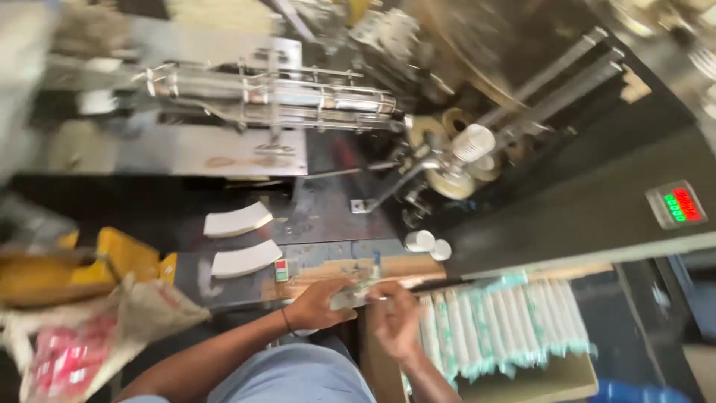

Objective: The person packs stacks of paper cups into plastic sleeves, places the sleeved stacks into a cardboard box, and clears paper cup blanks from an industrial forming machine.

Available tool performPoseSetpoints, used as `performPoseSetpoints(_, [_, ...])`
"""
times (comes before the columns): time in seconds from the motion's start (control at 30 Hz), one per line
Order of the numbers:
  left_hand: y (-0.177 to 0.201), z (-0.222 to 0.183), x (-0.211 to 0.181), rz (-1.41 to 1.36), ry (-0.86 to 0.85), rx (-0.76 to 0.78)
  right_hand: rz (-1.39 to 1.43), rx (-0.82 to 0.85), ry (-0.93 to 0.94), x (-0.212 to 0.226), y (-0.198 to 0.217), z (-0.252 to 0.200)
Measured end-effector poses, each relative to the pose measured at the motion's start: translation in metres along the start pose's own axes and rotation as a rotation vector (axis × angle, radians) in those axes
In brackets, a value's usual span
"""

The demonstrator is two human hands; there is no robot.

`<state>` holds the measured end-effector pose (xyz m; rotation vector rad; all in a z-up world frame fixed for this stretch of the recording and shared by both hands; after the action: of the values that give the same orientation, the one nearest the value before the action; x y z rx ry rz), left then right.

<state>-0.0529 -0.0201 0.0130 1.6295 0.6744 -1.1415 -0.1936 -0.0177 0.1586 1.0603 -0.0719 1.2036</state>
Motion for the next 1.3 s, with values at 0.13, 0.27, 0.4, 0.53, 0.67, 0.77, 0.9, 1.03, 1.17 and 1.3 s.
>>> performPoseSetpoints(0.13, [-0.027,0.009,0.029,-0.113,-0.058,0.102,-0.028,-0.146,-0.285,0.022,0.014,-0.011])
performPoseSetpoints(0.27, [-0.085,0.016,0.069,-0.104,0.129,0.424,-0.15,-0.046,-0.253,0.088,0.028,-0.02])
performPoseSetpoints(0.4, [-0.107,-0.003,0.032,0.073,-0.689,0.58,-0.262,0.133,-0.484,0.054,-0.002,-0.066])
performPoseSetpoints(0.53, [-0.104,-0.002,0.047,0.109,0.004,0.748,-0.379,0.532,-0.724,-0.032,-0.043,-0.186])
performPoseSetpoints(0.67, [-0.091,0.016,0.03,0.278,-0.138,0.642,-0.173,0.42,-0.782,-0.045,-0.029,-0.198])
performPoseSetpoints(0.77, [-0.052,0.042,-0.019,-0.025,-0.183,0.365,0.533,0.132,-0.94,-0.008,-0.029,-0.16])
performPoseSetpoints(0.9, [-0.043,0.05,-0.031,-0.656,-0.178,0.247,1.332,-0.165,-0.69,-0.053,-0.093,-0.161])
performPoseSetpoints(1.03, [-0.08,0.059,0.041,-0.669,-0.072,0.258,0.969,0.045,-0.778,-0.129,-0.059,-0.159])
performPoseSetpoints(1.17, [-0.108,0.048,0.102,-0.543,0.334,0.247,0.062,0.644,-0.929,-0.132,-0.038,-0.144])
performPoseSetpoints(1.3, [-0.11,0.053,0.106,-0.472,0.275,0.099,0.163,0.188,-0.845,-0.103,-0.044,-0.137])
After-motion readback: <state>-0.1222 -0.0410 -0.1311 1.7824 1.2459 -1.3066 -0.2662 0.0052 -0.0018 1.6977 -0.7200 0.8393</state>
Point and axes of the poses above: each hand's wrist, its own z-axis towards the middle knuckle, its own y-axis out of the back of the hand, x = y × z, the point moved 7 cm from there along z, towards the middle knuckle, and after that the axes turned 6 degrees about y, right-handed, at the moved point
